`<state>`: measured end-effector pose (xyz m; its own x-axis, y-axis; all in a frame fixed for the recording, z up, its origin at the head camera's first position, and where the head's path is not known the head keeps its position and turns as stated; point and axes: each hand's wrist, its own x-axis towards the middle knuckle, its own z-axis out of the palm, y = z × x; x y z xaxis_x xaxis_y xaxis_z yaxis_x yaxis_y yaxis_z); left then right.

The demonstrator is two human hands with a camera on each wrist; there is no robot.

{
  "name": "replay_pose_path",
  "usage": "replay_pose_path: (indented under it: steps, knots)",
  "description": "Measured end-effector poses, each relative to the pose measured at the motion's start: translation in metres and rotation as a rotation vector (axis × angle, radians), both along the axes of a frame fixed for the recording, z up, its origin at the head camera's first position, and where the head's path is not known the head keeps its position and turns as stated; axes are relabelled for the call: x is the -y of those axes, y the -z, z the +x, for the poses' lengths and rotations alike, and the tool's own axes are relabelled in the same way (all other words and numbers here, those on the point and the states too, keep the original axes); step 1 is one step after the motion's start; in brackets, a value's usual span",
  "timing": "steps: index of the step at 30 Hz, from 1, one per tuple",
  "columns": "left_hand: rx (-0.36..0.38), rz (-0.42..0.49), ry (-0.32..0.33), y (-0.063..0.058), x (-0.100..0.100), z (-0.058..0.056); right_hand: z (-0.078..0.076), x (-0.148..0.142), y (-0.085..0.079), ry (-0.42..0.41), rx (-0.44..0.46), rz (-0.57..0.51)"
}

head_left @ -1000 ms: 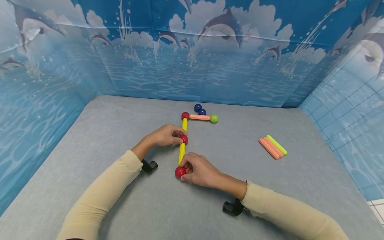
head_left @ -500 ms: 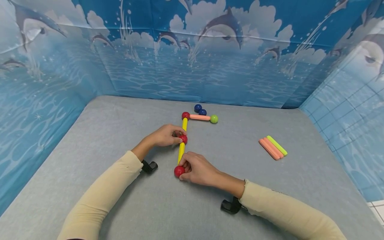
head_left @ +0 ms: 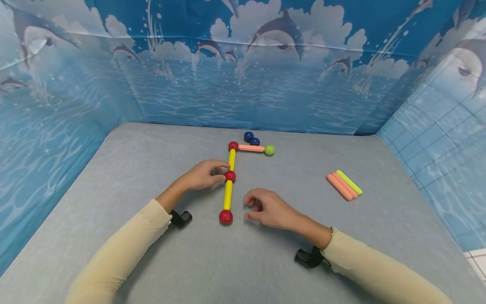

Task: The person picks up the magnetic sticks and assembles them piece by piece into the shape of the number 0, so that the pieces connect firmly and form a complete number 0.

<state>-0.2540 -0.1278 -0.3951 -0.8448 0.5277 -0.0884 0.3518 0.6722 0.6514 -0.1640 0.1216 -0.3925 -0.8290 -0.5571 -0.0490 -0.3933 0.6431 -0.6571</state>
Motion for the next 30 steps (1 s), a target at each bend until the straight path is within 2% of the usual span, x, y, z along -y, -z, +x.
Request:
replay_pose_path:
  steps: [4,8,12,14,17,20,23,30]
  knots:
    - [-0.082,0.005,-0.017,-0.002,0.012,0.021,-0.009,-0.033,-0.006,0.096,-0.062,0.071]
    - [-0.143,0.010,0.033,-0.005,0.017,0.045,-0.019,-0.077,-0.011,0.169,-0.171,0.151]
    - [-0.191,0.040,0.085,-0.006,0.019,0.065,-0.027,-0.126,-0.014,0.247,-0.327,0.241]
    - [-0.198,0.047,0.103,-0.005,0.019,0.073,-0.030,-0.148,-0.014,0.302,-0.412,0.305]
    - [-0.180,0.039,0.131,-0.003,0.018,0.084,-0.033,-0.175,-0.012,0.380,-0.459,0.409]
    - [-0.138,0.023,0.151,0.000,0.017,0.091,-0.034,-0.190,-0.007,0.410,-0.438,0.485]
    - [-0.105,0.009,0.157,0.002,0.016,0.093,-0.032,-0.196,-0.002,0.409,-0.429,0.505]
    - [-0.043,-0.030,0.153,0.001,0.010,0.093,-0.029,-0.193,0.004,0.363,-0.531,0.509]
